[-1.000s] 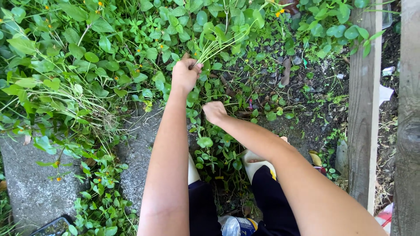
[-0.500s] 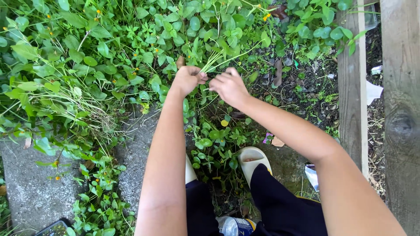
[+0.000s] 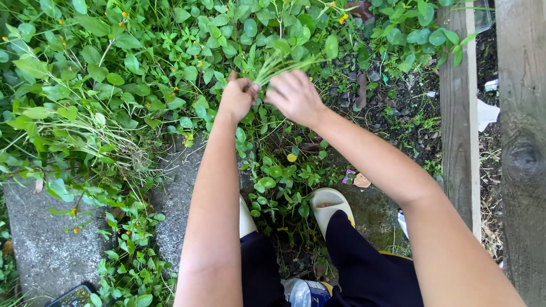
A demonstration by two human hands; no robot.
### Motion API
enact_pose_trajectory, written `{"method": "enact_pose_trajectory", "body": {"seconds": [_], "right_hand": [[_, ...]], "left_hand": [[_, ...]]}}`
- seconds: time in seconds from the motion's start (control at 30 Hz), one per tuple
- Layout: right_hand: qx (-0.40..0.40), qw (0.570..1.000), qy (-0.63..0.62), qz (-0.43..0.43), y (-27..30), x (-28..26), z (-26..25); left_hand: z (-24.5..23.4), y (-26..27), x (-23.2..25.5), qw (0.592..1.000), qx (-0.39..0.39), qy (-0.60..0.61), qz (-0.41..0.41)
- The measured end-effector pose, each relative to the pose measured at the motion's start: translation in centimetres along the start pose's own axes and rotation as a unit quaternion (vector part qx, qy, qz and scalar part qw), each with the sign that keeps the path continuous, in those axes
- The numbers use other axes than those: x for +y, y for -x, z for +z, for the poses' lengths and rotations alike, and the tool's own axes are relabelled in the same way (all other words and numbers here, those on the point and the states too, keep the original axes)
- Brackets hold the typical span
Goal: Pulling weeds from a garden patch next to a wooden fence
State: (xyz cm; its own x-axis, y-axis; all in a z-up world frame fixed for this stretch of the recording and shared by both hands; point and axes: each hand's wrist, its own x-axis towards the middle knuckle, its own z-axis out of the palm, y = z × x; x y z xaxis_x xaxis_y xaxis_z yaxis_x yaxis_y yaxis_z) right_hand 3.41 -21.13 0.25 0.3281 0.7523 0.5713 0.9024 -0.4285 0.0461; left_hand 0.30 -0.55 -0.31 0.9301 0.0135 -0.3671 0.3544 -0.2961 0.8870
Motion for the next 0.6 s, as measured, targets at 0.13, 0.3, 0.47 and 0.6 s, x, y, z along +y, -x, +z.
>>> {"method": "enact_pose_trajectory", "body": {"seconds": [0.13, 0.3, 0.47, 0.6], "right_hand": [[-0.177, 0.978, -0.05, -0.095, 3.9, -3.9, 3.0], [-0.335, 0.933, -0.05, -0.121, 7.2, -6.9, 5.2], [-0.258, 0.96, -0.105, 0.008, 10.3, -8.7, 10.6], [-0.367, 0.907, -0.137, 0.153, 12.7, -9.7, 14.6]], "left_hand": [[-0.6, -0.5, 0.2, 0.998, 0.062, 0.009, 0.003], [0.5, -0.1, 1.3, 0.998, 0.061, 0.032, 0.0], [0.9, -0.7, 1.6, 0.999, 0.045, 0.03, -0.007], [0.8, -0.5, 1.6, 0.998, 0.048, 0.023, -0.017]]}}
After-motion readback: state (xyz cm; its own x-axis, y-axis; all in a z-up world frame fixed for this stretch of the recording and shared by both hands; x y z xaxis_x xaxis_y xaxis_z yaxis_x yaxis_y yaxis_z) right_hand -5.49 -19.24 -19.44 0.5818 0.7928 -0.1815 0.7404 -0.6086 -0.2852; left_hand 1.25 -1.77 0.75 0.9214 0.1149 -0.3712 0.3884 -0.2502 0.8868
